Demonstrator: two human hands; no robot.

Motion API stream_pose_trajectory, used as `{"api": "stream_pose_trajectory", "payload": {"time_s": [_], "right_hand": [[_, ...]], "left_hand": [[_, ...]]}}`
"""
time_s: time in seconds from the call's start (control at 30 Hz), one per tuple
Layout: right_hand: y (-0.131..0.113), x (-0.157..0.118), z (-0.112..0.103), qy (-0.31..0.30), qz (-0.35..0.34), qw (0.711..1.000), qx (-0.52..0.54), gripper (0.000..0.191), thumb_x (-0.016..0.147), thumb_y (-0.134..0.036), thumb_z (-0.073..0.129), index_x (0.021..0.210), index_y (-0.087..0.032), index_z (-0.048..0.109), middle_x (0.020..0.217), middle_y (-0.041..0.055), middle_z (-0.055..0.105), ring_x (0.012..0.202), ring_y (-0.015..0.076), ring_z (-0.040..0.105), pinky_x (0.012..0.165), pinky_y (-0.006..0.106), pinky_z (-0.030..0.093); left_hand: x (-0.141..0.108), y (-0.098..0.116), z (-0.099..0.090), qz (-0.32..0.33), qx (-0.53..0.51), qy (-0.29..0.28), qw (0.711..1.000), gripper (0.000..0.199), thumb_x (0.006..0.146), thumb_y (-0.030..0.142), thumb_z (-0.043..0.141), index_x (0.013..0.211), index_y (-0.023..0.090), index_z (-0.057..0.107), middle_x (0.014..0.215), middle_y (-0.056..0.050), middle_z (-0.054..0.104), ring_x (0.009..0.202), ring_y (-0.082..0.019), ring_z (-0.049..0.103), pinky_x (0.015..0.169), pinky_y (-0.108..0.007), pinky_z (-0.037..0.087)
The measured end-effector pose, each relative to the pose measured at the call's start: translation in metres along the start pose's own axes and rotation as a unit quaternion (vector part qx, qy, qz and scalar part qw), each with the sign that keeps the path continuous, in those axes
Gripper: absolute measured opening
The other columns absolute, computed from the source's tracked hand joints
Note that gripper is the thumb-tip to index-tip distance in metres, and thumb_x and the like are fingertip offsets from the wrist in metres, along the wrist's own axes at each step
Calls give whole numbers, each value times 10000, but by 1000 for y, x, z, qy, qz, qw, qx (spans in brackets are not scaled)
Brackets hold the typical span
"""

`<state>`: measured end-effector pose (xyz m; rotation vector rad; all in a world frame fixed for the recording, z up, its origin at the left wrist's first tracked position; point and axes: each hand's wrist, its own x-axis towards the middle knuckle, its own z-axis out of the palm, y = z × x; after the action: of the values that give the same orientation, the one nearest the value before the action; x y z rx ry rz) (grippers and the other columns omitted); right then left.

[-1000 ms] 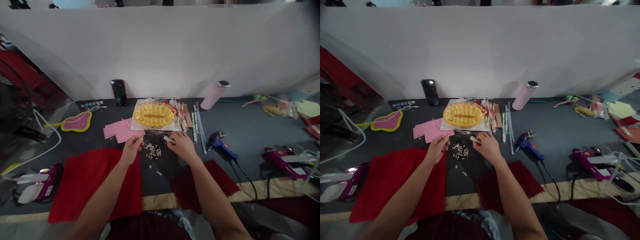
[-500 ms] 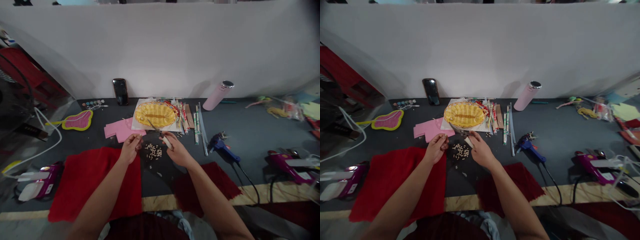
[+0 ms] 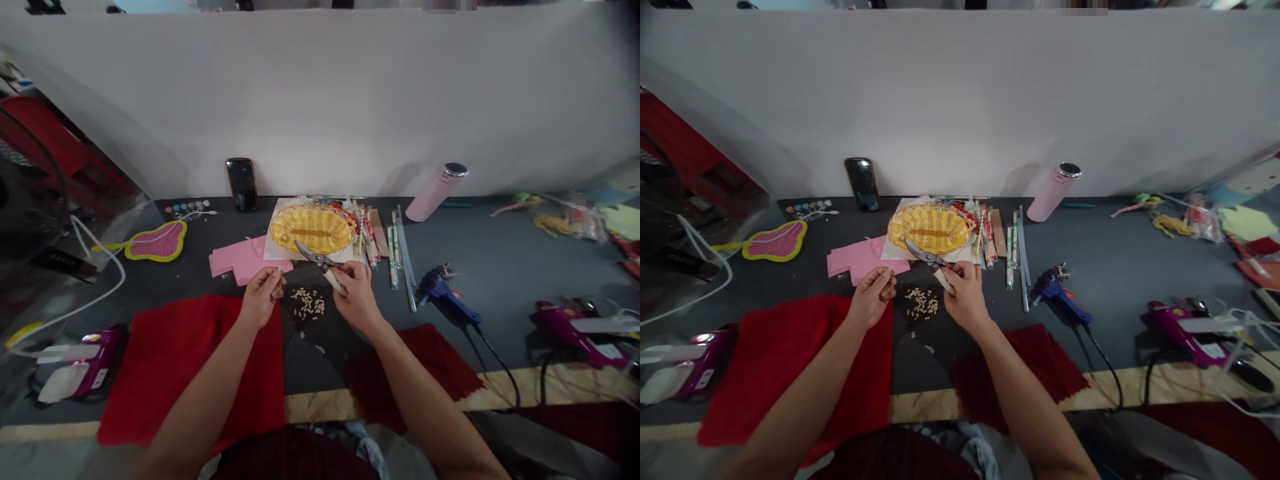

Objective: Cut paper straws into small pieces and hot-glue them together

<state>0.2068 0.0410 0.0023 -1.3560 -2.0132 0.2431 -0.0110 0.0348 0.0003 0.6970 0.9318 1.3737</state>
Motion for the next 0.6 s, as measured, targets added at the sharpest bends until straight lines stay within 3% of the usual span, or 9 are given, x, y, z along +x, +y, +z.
{"api": "stream_pose_trajectory", "payload": {"time_s": [0.13,0.43,0.53,0.6], "right_hand": [[4,1,1,28,21,998,53,288,761,-150,515,1021,-202,630,915,70,474,924,221,474,856,386,406],[1,4,-5,26,57,979,196,269,821,-236,499,1078,-214,574,1216,103,490,1200,233,421,1016,412,332],[2,1,-7,-12,77,952,297,230,802,-290,554,1024,-229,554,1294,93,449,1256,242,387,981,408,366],[1,-2,-8,-63,94,909,401,233,784,-336,588,987,-247,516,1270,74,486,1238,239,423,937,391,404]], "left_hand": [[0,-1,0,-10,6,0,1000,169,739,289,686,759,151,590,671,8,552,479,-18,350,458,-152,286],[0,-1,1,-15,14,0,1000,206,716,316,700,750,156,576,658,14,543,474,-24,353,448,-158,284],[0,-1,1,-6,23,-5,1000,208,727,323,690,751,154,572,654,17,541,472,-23,354,453,-162,293],[0,-2,1,1,36,-10,999,195,750,321,669,763,152,573,659,18,544,465,-20,344,455,-163,298]]}}
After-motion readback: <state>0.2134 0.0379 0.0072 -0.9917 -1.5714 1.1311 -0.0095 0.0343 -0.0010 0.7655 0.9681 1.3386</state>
